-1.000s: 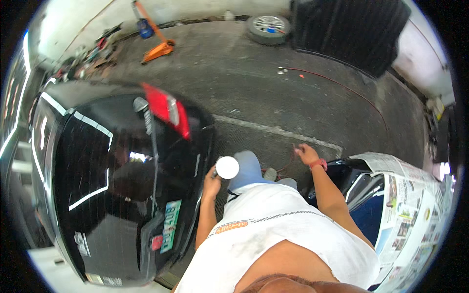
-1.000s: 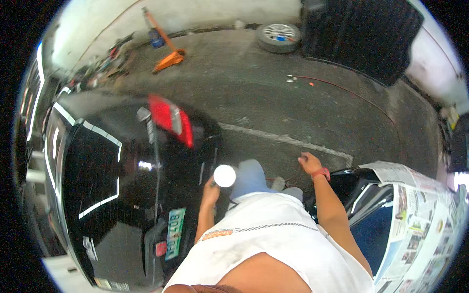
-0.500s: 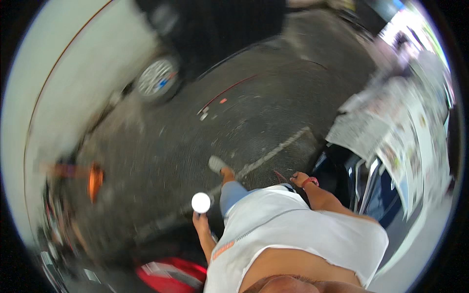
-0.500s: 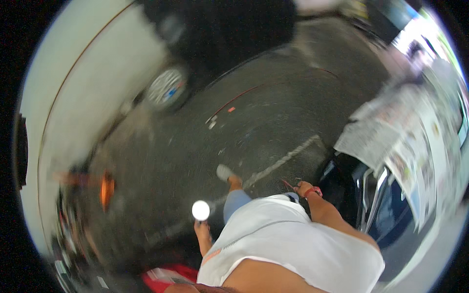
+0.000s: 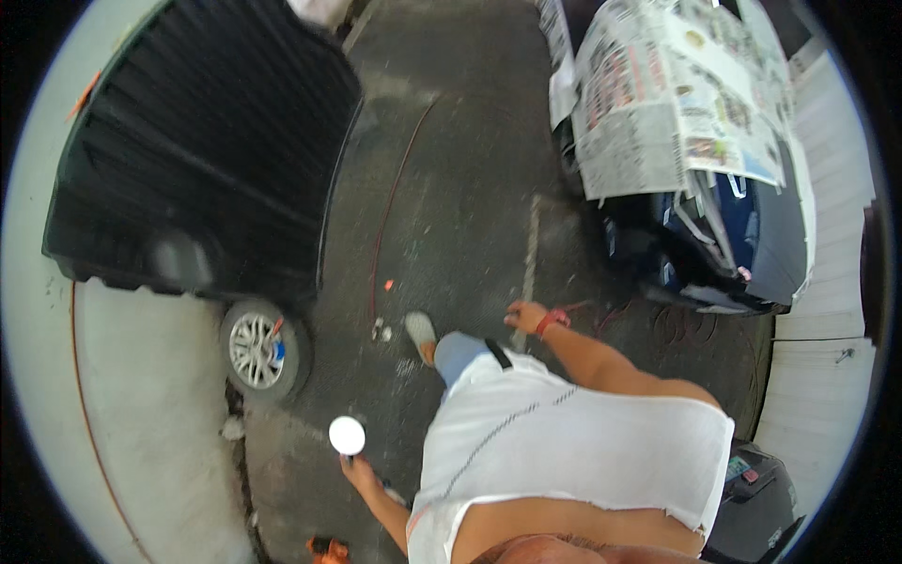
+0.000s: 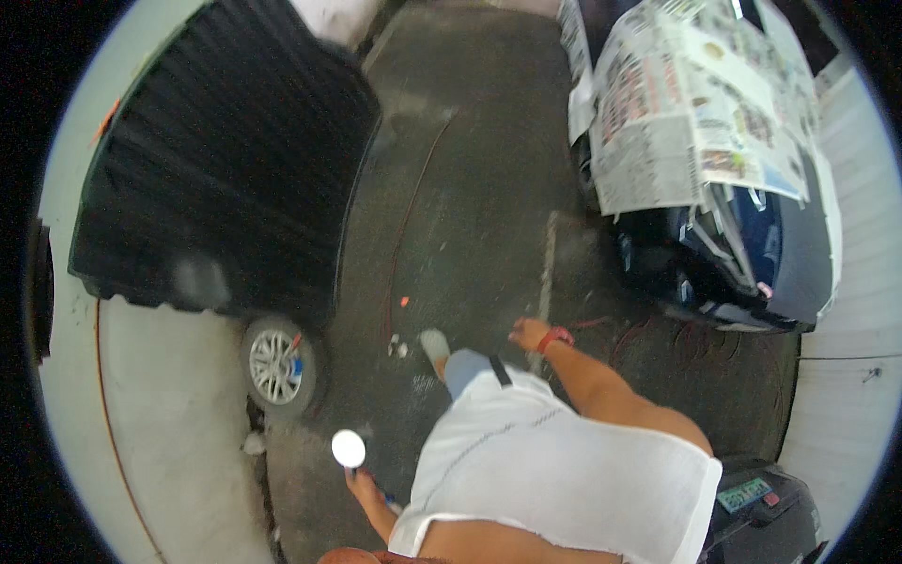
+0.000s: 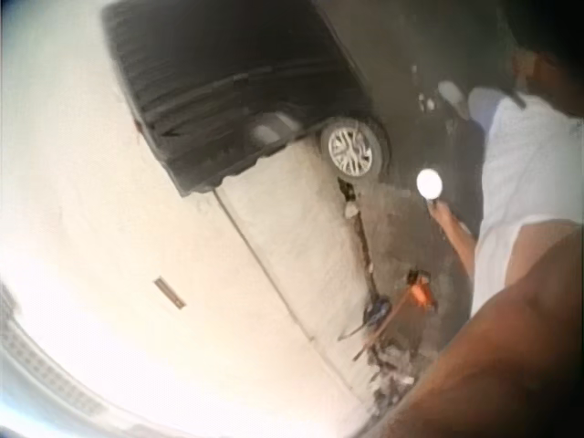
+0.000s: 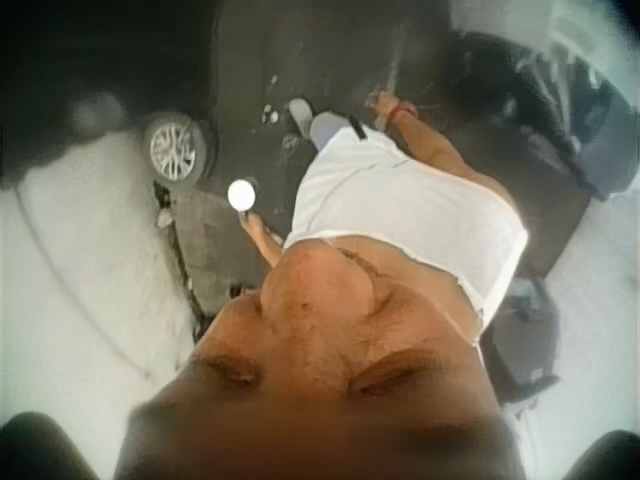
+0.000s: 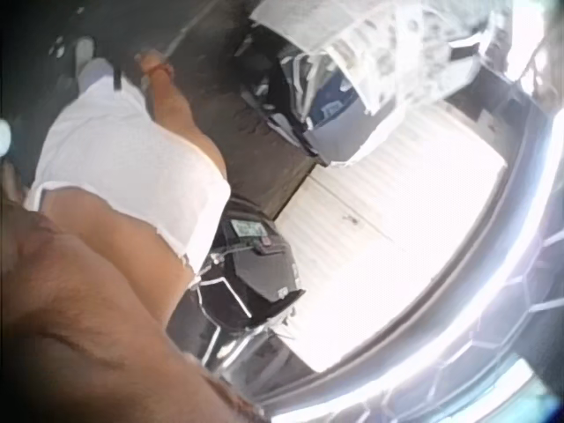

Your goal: The person sits on the floor and prepares paint by pouring it from a can into a spray gun cup. They then walk to a car and spray paint the side panel, which is masked with newspaper.

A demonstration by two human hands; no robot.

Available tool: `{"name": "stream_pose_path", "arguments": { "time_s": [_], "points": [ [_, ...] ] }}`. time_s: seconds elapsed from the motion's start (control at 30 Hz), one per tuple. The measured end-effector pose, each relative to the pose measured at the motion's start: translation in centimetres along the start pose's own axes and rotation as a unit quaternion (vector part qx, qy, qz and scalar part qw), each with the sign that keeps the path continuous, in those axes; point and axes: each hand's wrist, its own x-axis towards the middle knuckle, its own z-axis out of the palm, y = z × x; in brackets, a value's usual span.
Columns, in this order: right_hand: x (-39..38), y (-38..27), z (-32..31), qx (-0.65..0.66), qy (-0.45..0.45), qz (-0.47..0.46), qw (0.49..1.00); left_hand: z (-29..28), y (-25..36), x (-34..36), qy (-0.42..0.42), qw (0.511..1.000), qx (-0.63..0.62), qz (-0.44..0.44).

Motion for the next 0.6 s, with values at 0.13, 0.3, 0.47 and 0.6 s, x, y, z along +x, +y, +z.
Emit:
{"name": "stream_pose_path", "arguments": {
  "time_s": [0.13,0.3,0.47,0.6],
  "points": [
    [2.2,-5.0,3.9,-0.127,-0.171,0.083,0.974,-1.3,10.6,3.3,0.056,0.995,0.06,-0.058],
    [11.7,-6.8,9.5,-0.059,-0.089,0.122,0.987,-4.1,12.3,11.2,0.014,0.995,0.084,-0.057],
    [16.2,-22.1,6.8,0.125,0.029,0.068,0.989,-4.4,14.1,20.8,-0.063,0.98,0.171,-0.081],
    [21.4,-27.7,15.7,0.175,0.008,0.107,0.979,-4.6,10.7,29.9,-0.11,0.955,0.264,-0.085]
  ]
}}
